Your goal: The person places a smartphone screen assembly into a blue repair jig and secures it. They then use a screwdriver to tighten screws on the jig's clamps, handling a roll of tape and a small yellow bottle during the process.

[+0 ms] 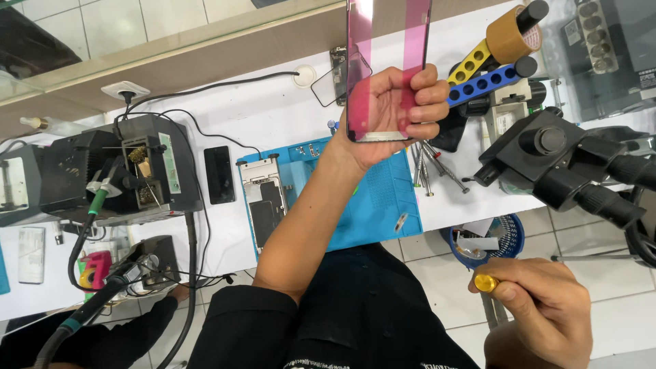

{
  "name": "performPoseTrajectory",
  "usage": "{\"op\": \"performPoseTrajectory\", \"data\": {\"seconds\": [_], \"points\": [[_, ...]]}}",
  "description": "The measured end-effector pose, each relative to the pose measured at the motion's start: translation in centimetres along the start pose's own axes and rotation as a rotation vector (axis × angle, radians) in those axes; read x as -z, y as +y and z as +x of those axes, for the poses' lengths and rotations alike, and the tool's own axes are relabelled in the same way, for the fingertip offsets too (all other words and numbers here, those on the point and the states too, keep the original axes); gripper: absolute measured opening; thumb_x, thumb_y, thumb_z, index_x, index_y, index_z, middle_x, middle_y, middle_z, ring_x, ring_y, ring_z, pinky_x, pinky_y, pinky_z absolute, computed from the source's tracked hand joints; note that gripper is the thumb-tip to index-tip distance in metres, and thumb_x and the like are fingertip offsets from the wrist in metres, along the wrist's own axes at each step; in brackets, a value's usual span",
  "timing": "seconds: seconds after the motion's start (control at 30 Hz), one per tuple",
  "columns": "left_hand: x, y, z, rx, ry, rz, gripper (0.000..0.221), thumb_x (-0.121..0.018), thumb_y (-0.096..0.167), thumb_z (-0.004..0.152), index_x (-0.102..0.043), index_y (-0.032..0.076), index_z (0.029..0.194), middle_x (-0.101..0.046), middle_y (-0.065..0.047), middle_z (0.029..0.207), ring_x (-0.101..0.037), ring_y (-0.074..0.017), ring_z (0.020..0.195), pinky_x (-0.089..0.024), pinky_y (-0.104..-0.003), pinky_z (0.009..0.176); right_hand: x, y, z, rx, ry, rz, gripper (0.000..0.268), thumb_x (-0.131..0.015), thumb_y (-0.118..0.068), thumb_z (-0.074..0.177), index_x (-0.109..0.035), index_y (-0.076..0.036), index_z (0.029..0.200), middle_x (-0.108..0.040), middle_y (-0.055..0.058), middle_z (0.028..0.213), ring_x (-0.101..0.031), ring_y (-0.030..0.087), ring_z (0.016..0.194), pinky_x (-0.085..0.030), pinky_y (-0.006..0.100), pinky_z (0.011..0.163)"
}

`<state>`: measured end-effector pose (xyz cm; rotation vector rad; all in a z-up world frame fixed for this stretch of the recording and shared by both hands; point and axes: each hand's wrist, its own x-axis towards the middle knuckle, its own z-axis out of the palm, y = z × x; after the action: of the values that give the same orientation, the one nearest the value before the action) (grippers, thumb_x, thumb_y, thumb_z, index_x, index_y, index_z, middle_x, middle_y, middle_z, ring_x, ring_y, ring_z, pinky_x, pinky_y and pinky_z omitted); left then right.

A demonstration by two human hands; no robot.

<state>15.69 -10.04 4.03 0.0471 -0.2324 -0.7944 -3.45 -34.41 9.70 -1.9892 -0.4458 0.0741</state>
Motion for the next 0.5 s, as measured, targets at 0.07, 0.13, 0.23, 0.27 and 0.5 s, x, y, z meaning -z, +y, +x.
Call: {"op": "performPoseTrajectory", "data": {"seconds": [0.07, 0.13, 0.23, 0.27, 0.5], "points": [[-0.9, -0.3, -0.2, 0.005, -0.008, 0.035, 0.015, -0.040, 0.013, 0.099, -0.047, 0.013, 0.086, -0.043, 0.000, 0.085, -0.039, -0.0104, 0.070, -0.036, -0.022, 0.057, 0.2, 0.2, -0.5, -0.016, -0.004, 0.006, 0.037, -0.049, -0.028, 0.097, -0.072, -0.002, 0.084, -0.079, 0.003, 0.073, -0.077, 0.014, 0.060, -0.059, 0.021, 0.055], [-1.6, -0.6, -0.3, 0.004, -0.016, 0.076, 0.015, -0.039, 0.014, 0.099, -0.046, 0.013, 0.086, -0.042, 0.000, 0.085, -0.040, -0.0105, 0.071, -0.036, -0.022, 0.057, 0.3, 0.1, -0.7, -0.026, -0.012, 0.014, 0.037, -0.048, -0.028, 0.097, -0.072, -0.002, 0.084, -0.079, 0.004, 0.074, -0.077, 0.015, 0.058, -0.058, 0.021, 0.053], [-2.2, -0.8, -0.4, 0.019, -0.016, 0.088, 0.012, -0.040, 0.012, 0.096, -0.045, 0.013, 0.085, -0.038, -0.001, 0.084, -0.039, -0.0112, 0.071, -0.037, -0.022, 0.055, 0.3, 0.2, -0.7, -0.037, 0.006, 0.000, 0.038, -0.048, -0.028, 0.097, -0.071, -0.001, 0.082, -0.077, 0.005, 0.071, -0.078, 0.017, 0.061, -0.059, 0.023, 0.056], [-2.4, -1.0, -0.5, 0.023, -0.031, 0.076, 0.012, -0.042, 0.015, 0.098, -0.046, 0.013, 0.087, -0.039, -0.001, 0.085, -0.041, -0.0118, 0.072, -0.036, -0.023, 0.056, 0.4, 0.5, -0.8, -0.028, 0.002, -0.010, 0.037, -0.048, -0.027, 0.096, -0.071, -0.001, 0.083, -0.078, 0.005, 0.074, -0.077, 0.017, 0.060, -0.058, 0.022, 0.055], [-5.6, -1.8, -0.7, 0.013, -0.083, 0.078, 0.012, -0.043, 0.017, 0.097, -0.042, 0.013, 0.086, -0.040, -0.003, 0.086, -0.039, -0.0139, 0.074, -0.036, -0.023, 0.058, 0.4, 0.6, -0.4, -0.071, 0.020, -0.002, 0.035, -0.050, -0.024, 0.096, -0.072, -0.001, 0.080, -0.077, 0.007, 0.077, -0.076, 0.016, 0.061, -0.058, 0.022, 0.057]]}}
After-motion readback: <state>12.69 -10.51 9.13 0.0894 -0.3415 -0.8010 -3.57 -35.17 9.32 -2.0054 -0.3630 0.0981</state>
